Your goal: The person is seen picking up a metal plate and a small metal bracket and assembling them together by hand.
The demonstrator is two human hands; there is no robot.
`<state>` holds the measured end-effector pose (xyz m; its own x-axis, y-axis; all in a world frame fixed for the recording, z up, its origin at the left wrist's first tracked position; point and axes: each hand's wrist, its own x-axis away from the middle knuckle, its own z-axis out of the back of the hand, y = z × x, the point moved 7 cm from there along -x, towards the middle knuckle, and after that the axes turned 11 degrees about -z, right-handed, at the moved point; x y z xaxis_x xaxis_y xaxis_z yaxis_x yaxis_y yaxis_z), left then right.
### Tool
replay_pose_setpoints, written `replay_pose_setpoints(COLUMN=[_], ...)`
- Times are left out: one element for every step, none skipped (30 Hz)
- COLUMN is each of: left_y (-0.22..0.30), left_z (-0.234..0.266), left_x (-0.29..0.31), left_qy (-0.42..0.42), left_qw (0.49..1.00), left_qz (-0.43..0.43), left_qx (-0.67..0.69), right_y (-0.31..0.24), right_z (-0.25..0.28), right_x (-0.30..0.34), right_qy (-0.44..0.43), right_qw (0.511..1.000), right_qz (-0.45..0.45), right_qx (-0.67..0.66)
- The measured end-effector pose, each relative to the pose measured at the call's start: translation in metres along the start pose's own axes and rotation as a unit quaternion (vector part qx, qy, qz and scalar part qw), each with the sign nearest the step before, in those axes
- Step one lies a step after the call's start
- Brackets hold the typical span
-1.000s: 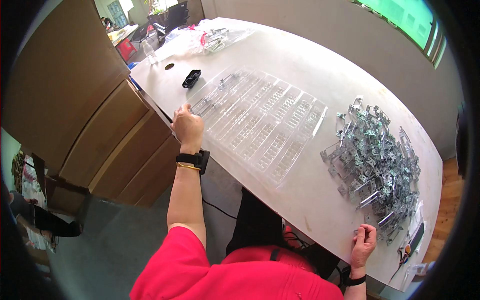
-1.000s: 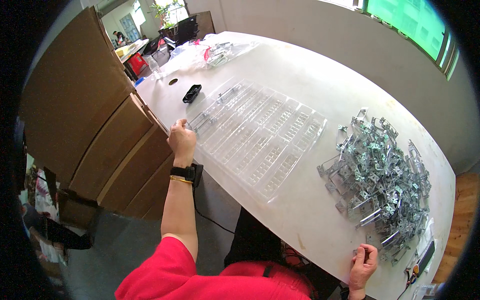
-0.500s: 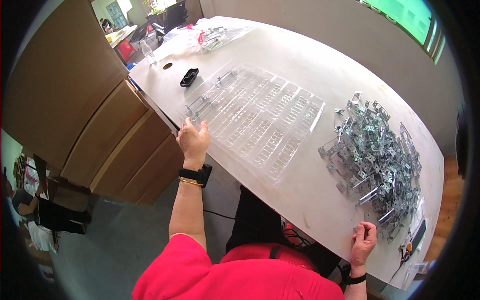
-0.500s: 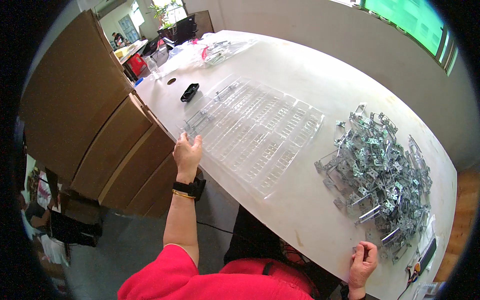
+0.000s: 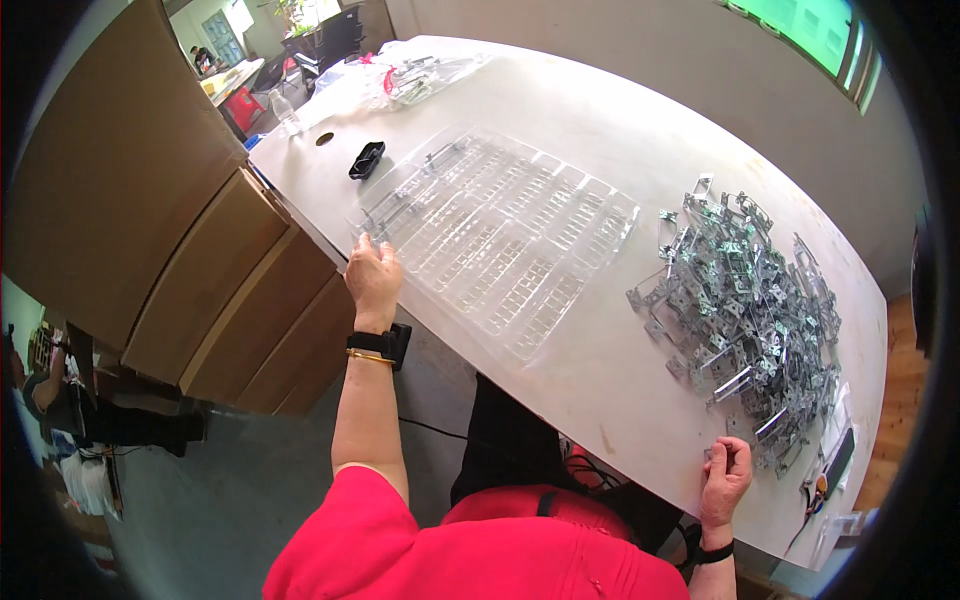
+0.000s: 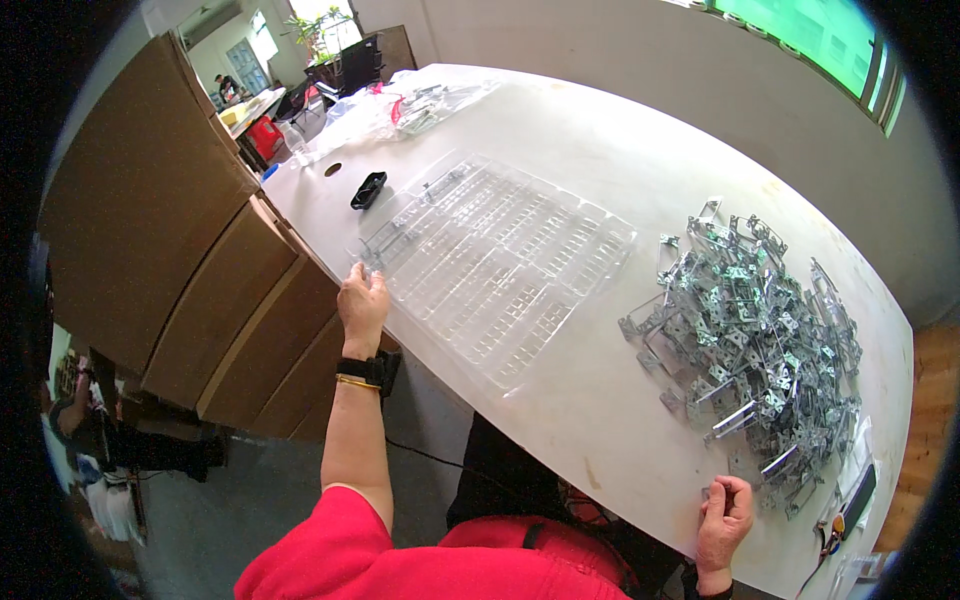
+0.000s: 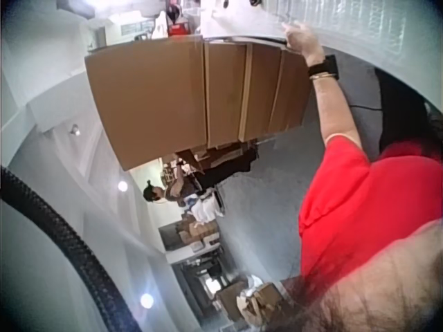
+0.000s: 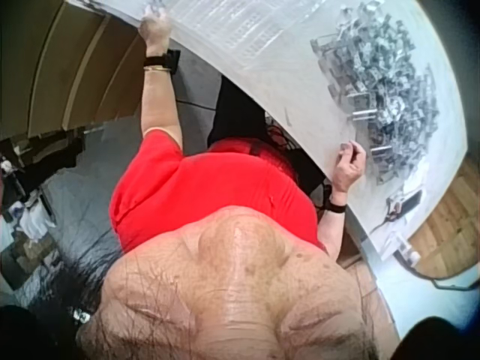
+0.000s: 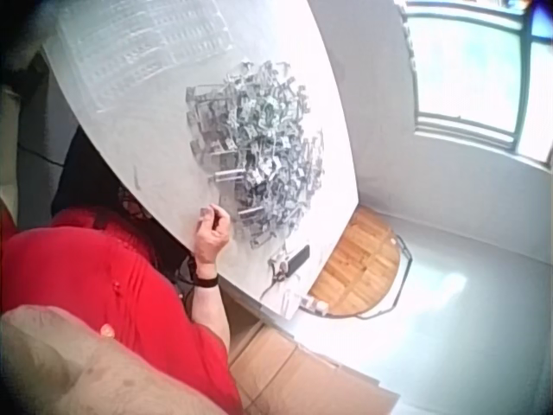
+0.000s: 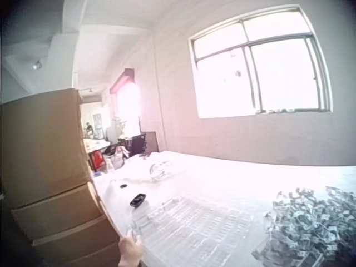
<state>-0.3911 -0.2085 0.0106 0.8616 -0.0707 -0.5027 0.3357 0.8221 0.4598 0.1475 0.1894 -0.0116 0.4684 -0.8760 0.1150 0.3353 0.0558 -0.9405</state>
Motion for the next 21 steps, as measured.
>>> replay_pose_setpoints(left_y=[0.001,0.003,0.006,0.009,0.014,0.021,0.041,0.057,0.073,0.091,0.114,0.133,0.151,0.172,0.192,0.212,0.231,0.244,0.261,0.278,0.29], left_z=[0.002,0.004,0.001,0.006,0.012,0.012,0.025,0.036,0.043,0.054,0.064,0.078,0.082,0.085,0.086,0.081,0.076,0.074,0.066,0.06,0.06], left_x=[0.0,0.0,0.002,0.005,0.007,0.012,0.017,0.025,0.033,0.041,0.052,0.063,0.075,0.088,0.1,0.114,0.128,0.139,0.152,0.165,0.173], left_qy=[0.006,0.012,0.005,0.025,0.045,0.057,0.05,0.059,0.066,0.059,0.061,0.067,0.06,0.034,0.007,-0.032,-0.071,-0.074,-0.132,-0.19,-0.194], left_qw=[1.0,1.0,1.0,0.999,0.997,0.996,0.996,0.994,0.991,0.99,0.986,0.981,0.98,0.973,0.963,0.953,0.941,0.939,0.914,0.883,0.879], left_qz=[-0.004,-0.008,-0.013,-0.025,-0.039,-0.053,-0.071,-0.095,-0.118,-0.126,-0.152,-0.174,-0.18,-0.2,-0.218,-0.23,-0.242,-0.246,-0.265,-0.281,-0.286], left_qx=[-0.004,-0.008,-0.004,-0.028,-0.052,-0.044,-0.031,-0.014,0.008,0.015,0.035,0.047,0.056,0.108,0.16,0.193,0.224,0.228,0.278,0.326,0.328], right_y=[0.0,0.0,0.001,-0.001,-0.002,-0.002,-0.001,-0.003,-0.004,-0.002,-0.002,-0.003,-0.005,-0.009,-0.013,-0.011,-0.008,-0.008,-0.008,-0.009,-0.011], right_z=[0.0,0.0,0.002,0.002,0.001,0.002,0.004,0.002,0.001,0.003,0.003,-0.001,0.001,-0.002,-0.003,-0.002,0.001,0.0,0.0,0.002,0.004], right_x=[0.0,0.0,0.001,0.001,0.001,0.002,0.001,0.001,0.001,0.001,0.002,0.001,0.002,0.002,0.003,0.002,0.002,0.003,0.004,0.005,0.006], right_qy=[-0.002,-0.003,0.005,0.006,0.008,0.006,0.019,0.009,0.003,0.014,0.008,-0.006,0.005,-0.005,-0.014,-0.019,-0.011,-0.018,-0.025,-0.034,-0.027], right_qw=[1.0,1.0,1.0,1.0,1.0,1.0,1.0,1.0,0.999,0.999,1.0,1.0,1.0,1.0,1.0,0.999,1.0,0.999,0.999,0.999,0.999], right_qz=[0.005,0.01,0.005,0.01,0.014,0.008,0.0,0.012,0.024,0.018,0.019,0.022,0.017,0.022,0.027,0.03,0.027,0.034,0.041,0.035,0.033], right_qx=[-0.001,-0.002,0.001,0.006,0.012,0.004,0.009,0.016,0.025,0.025,0.021,0.013,0.016,0.009,0.003,-0.001,-0.003,-0.009,-0.018,-0.013,-0.015])
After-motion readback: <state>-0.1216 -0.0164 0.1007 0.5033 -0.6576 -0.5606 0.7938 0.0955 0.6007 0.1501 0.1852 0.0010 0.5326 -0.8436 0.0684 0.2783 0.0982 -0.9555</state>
